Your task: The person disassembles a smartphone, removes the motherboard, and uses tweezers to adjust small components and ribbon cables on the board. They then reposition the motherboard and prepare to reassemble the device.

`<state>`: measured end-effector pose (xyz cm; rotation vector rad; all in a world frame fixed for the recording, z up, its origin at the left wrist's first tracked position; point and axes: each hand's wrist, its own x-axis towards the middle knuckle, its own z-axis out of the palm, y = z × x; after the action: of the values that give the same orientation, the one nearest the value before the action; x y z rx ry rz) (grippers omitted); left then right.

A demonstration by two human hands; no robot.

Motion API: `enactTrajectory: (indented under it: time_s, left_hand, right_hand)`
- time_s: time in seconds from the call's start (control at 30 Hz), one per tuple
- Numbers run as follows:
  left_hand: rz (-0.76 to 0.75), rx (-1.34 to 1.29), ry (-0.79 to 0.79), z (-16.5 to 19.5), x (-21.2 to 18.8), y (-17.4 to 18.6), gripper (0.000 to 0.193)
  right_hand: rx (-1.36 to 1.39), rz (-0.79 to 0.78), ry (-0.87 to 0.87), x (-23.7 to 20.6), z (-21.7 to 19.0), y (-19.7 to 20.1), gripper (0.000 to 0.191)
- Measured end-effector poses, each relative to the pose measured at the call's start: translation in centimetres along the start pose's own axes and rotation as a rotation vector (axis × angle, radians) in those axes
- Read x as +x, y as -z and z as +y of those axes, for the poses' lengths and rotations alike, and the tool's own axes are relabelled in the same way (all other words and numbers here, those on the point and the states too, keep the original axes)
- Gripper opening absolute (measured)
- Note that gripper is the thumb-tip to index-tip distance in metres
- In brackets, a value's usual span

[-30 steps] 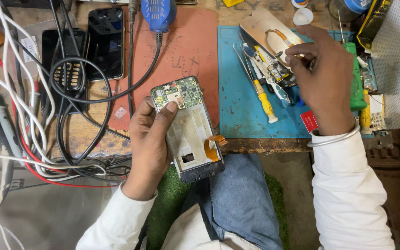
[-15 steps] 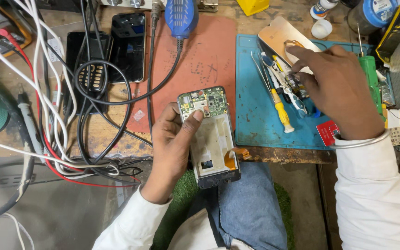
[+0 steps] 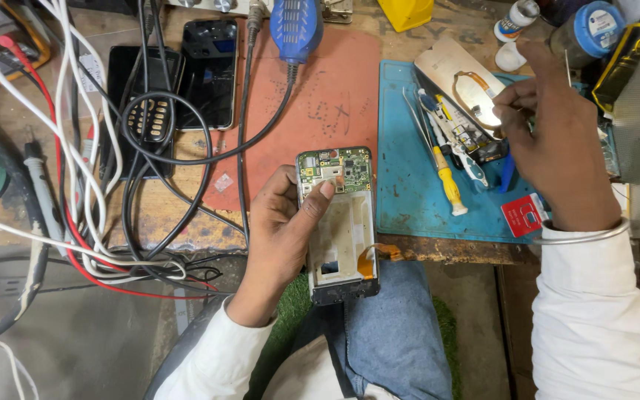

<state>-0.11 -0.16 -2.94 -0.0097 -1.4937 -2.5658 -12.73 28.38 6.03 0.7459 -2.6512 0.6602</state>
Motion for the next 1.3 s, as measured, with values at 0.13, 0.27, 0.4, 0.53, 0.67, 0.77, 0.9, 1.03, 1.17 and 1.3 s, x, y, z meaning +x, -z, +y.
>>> enactTrajectory:
  time_s: [0.13,0.27,0.4,0.53,0.67,0.77,0.9,1.03,1.17,1.3]
  left_hand:
    - [-0.007,-0.011,-0.003,0.0,0.0,0.1,0.007]
    - [-0.018,-0.025,-0.001,0.1,-0.1,0.1,0.007]
    - [-0.025,-0.019,0.0,-0.1,-0.1,0.0,0.008]
    - [-0.048,-0.018,-0.008,-0.1,-0.3,0.3,0.01]
    - [-0.067,-0.012,-0.016,-0.4,-0.4,0.5,0.01]
    - [-0.064,-0.015,0.004,-0.6,-0.4,0.5,0.009]
    - [-0.068,-0.049,0.034,-0.7,-0.1,0.4,0.011]
    - [-0.075,-0.067,0.066,-0.8,0.0,0.5,0.009]
    - [-0.121,-0.111,0.063,-0.9,0.3,0.7,0.011]
    - [-0.16,-0.181,0.043,-1.1,0.4,0.9,0.017]
  right_hand:
    - [0.056,0.051,0.136,0.3,0.0,0.9,0.053]
    - [-0.07,-0.052,0.039,0.0,-0.6,0.7,0.06]
    - [-0.157,-0.15,0.08,0.1,-1.3,0.1,0.066]
    - [-0.199,-0.195,0.082,0.1,-1.5,-0.2,0.069]
    - [-0.044,-0.157,0.0,0.5,-1.3,-0.2,0.069]
    - [0.076,-0.077,-0.054,0.2,-2.0,0.4,0.07]
    - [0.462,0.082,-0.003,-0.7,-5.0,-0.6,0.066]
    - [0.598,0.056,0.147,-1.3,-9.3,-3.1,0.063]
    - [0.582,-0.003,0.254,-0.7,-12.4,-5.2,0.065]
    - [0.533,-0.041,0.275,0.0,-13.3,-5.8,0.068]
